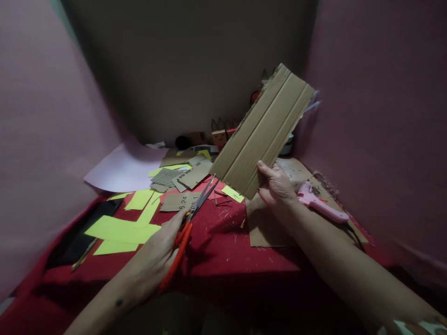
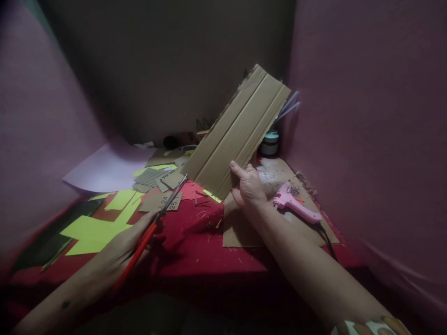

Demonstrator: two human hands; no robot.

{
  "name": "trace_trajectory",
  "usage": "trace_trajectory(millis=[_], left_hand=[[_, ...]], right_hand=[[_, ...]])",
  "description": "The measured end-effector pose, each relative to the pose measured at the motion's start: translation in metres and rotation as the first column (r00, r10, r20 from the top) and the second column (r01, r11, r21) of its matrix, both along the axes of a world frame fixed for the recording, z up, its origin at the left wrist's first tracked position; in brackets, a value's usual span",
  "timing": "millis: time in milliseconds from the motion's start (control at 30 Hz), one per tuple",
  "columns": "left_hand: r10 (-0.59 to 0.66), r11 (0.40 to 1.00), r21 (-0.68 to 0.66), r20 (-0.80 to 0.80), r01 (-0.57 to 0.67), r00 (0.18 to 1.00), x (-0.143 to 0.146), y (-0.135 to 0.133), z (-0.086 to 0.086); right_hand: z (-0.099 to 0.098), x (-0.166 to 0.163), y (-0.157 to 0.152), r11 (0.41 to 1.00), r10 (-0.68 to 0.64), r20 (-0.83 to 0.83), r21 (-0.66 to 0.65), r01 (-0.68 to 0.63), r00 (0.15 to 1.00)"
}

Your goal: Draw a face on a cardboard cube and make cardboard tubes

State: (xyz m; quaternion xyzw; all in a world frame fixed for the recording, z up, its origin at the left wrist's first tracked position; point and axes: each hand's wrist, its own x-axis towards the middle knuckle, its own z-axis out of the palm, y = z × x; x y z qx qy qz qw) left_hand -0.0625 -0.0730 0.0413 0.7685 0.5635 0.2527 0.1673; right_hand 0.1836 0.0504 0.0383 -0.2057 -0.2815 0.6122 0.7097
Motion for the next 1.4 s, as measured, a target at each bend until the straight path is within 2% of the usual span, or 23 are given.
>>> trace_trajectory(millis=[133,233,333,600,833,1000,1133,1300,1400], left_hand=[[0.045,0.999,0.026,-0.020,-0.045,0.999,0.007,-0.002,0.000],[0.057,0.998,-0.014,-0.010,-0.057,0.998,0.009,-0.004,-0.001],[0.035,0.997,-0.067,0.015,-0.034,0.999,0.011,-0.004,-0.003],[0.043,0.994,-0.103,-0.012,-0.044,0.999,0.025,0.007,-0.004],[0.030,0.993,-0.112,0.033,-0.026,0.999,0.027,0.007,-0.009],[0.097,0.983,-0.143,-0.104,-0.111,0.990,0.028,0.007,-0.010],[0.166,0.982,-0.032,-0.327,-0.187,0.930,0.031,0.008,-0.007],[0.166,0.982,0.020,-0.547,-0.185,0.821,0.034,0.008,-0.003],[0.151,0.987,0.035,-0.560,-0.159,0.815,0.034,0.008,-0.003]], right_hand=[[0.001,0.001,-0.001,0.999,-0.036,0.049,-0.007,0.036,0.998],[0.002,0.001,-0.003,0.999,-0.040,0.070,-0.016,0.041,0.997],[0.002,-0.001,-0.007,1.000,-0.015,0.080,-0.014,0.016,0.997],[-0.007,-0.009,-0.016,0.996,0.084,0.106,-0.037,-0.081,0.991],[-0.009,-0.010,-0.015,0.994,0.094,0.094,-0.059,-0.089,0.991],[-0.010,-0.011,-0.016,0.990,0.113,0.052,-0.089,-0.108,0.992],[-0.009,-0.012,-0.017,0.992,0.109,0.063,-0.078,-0.104,0.992],[-0.009,-0.013,-0.017,0.992,0.113,0.076,-0.055,-0.109,0.991],[-0.009,-0.013,-0.018,0.992,0.116,0.094,-0.058,-0.110,0.989]])
